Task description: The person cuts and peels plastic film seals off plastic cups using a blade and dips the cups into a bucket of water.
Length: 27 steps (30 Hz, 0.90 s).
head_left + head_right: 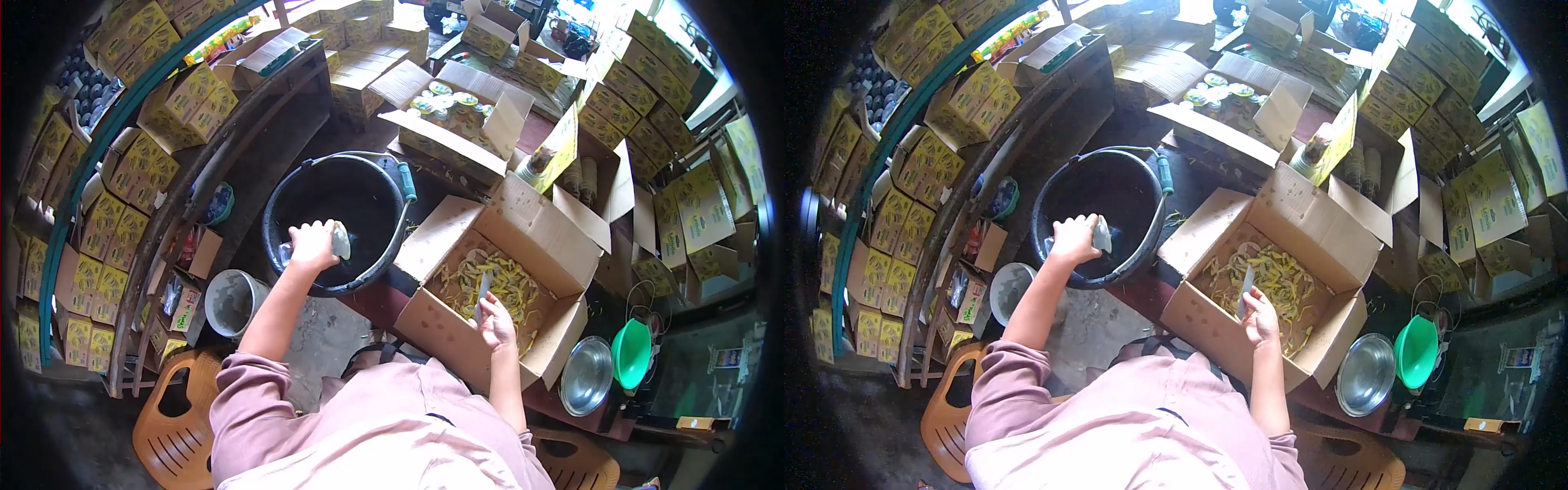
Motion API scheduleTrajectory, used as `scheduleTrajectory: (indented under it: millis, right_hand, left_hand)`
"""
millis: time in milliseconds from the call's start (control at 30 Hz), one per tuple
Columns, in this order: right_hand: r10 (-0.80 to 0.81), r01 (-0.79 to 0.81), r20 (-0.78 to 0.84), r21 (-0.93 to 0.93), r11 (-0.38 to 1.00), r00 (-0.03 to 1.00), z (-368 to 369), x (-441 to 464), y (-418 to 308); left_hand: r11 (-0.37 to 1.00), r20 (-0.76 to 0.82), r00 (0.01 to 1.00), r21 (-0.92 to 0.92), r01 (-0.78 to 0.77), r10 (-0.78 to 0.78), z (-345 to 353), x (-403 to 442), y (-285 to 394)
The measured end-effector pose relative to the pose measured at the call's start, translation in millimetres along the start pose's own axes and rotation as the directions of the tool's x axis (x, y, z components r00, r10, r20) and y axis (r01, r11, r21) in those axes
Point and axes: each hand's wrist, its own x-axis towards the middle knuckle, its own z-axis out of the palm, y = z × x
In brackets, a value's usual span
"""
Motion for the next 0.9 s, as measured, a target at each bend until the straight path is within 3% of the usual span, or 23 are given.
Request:
scheduleTrajectory:
  millis: [200, 333, 433, 567, 800, 900]
  right_hand:
    - [0.162, -0.153, 0.112, -0.086, 0.985, 0.98, -11, -7, -2]
    - [0.159, -0.155, 0.094, -0.05, 0.987, 0.983, -12, -14, -5]
    - [0.132, -0.141, 0.094, 0.098, 0.985, 0.987, -10, -24, -11]
    - [0.003, -0.007, 0.015, 0.296, 0.955, 1.0, -25, -30, -24]
    - [-0.224, 0.26, -0.136, 0.395, 0.881, 0.965, -68, -29, -68]
    - [-0.238, 0.283, -0.158, 0.429, 0.858, 0.958, -97, -11, -65]
  left_hand:
    - [0.989, -0.009, 1.0, 0.144, -0.028, 0.03, -11, 1, 0]
    - [0.972, -0.012, 0.999, 0.232, -0.027, 0.031, -16, 4, 0]
    - [0.952, -0.009, 0.998, 0.301, -0.061, 0.067, -22, 6, 1]
    - [0.927, -0.032, 0.994, 0.364, -0.088, 0.106, -21, 12, 3]
    - [0.903, -0.045, 0.986, 0.41, -0.129, 0.161, -28, 20, 9]
    - [0.9, -0.005, 0.991, 0.419, -0.122, 0.137, -28, 26, 12]
